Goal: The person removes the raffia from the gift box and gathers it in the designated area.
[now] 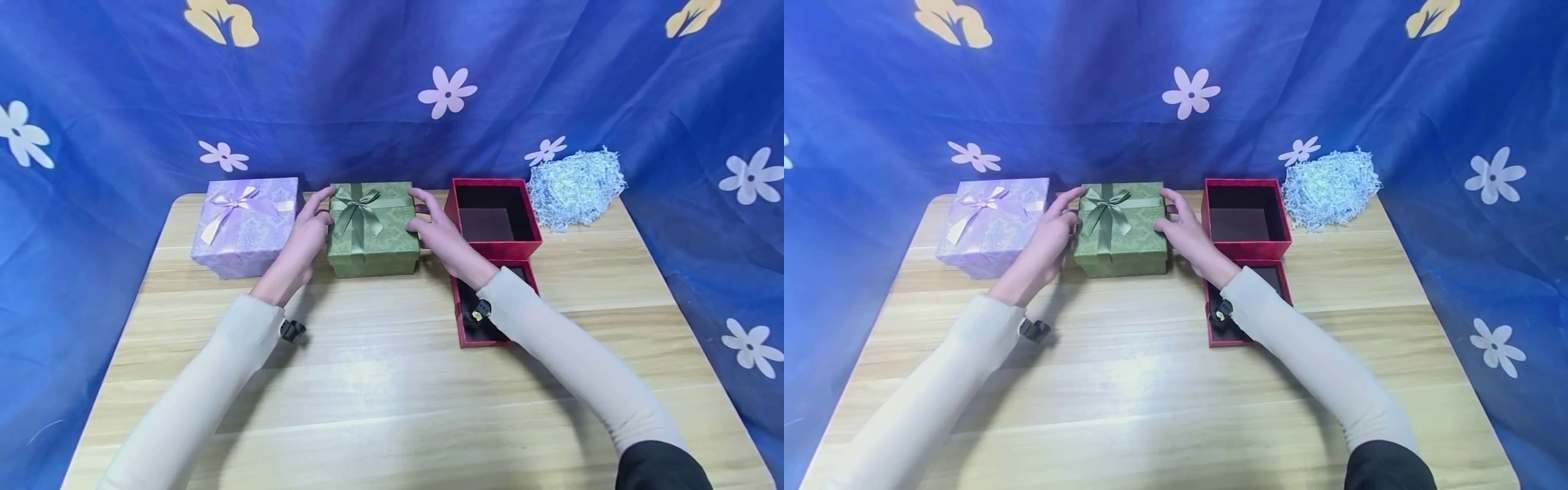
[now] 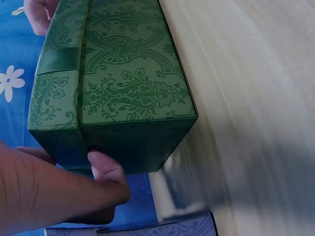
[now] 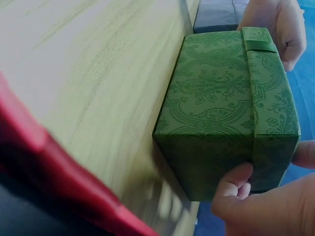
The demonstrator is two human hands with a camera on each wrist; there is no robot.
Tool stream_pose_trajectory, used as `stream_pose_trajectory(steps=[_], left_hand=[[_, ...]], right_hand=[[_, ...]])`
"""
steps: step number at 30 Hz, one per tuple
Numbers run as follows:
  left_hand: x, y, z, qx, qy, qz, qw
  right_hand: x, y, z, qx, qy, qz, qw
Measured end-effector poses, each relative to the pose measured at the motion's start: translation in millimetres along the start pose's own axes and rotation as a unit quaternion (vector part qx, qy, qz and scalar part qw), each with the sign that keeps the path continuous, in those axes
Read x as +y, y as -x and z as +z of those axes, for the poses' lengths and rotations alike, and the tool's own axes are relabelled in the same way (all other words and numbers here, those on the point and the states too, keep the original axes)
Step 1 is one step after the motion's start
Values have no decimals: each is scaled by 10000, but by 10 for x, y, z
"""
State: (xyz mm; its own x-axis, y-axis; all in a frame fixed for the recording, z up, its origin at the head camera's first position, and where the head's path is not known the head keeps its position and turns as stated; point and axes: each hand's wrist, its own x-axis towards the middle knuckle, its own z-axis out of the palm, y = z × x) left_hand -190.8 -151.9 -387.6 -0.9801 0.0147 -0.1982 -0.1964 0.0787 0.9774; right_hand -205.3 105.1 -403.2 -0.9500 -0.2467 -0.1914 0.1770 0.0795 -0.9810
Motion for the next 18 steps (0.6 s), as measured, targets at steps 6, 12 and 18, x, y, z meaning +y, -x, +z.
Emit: stream_pose_trajectory(steps=[6,12,18], left_hand=[[22,5,21,82,-10,39,10000],[91,41,29,131,194,159,9996],[192,74,-2,216,814,240,9962]], right_hand=[[-1,-11,-1,20,-213,-69,9997],[-64,23,-33,30,-194,-195,9996],[-164,95,-90,125,-206,-459,9987]])
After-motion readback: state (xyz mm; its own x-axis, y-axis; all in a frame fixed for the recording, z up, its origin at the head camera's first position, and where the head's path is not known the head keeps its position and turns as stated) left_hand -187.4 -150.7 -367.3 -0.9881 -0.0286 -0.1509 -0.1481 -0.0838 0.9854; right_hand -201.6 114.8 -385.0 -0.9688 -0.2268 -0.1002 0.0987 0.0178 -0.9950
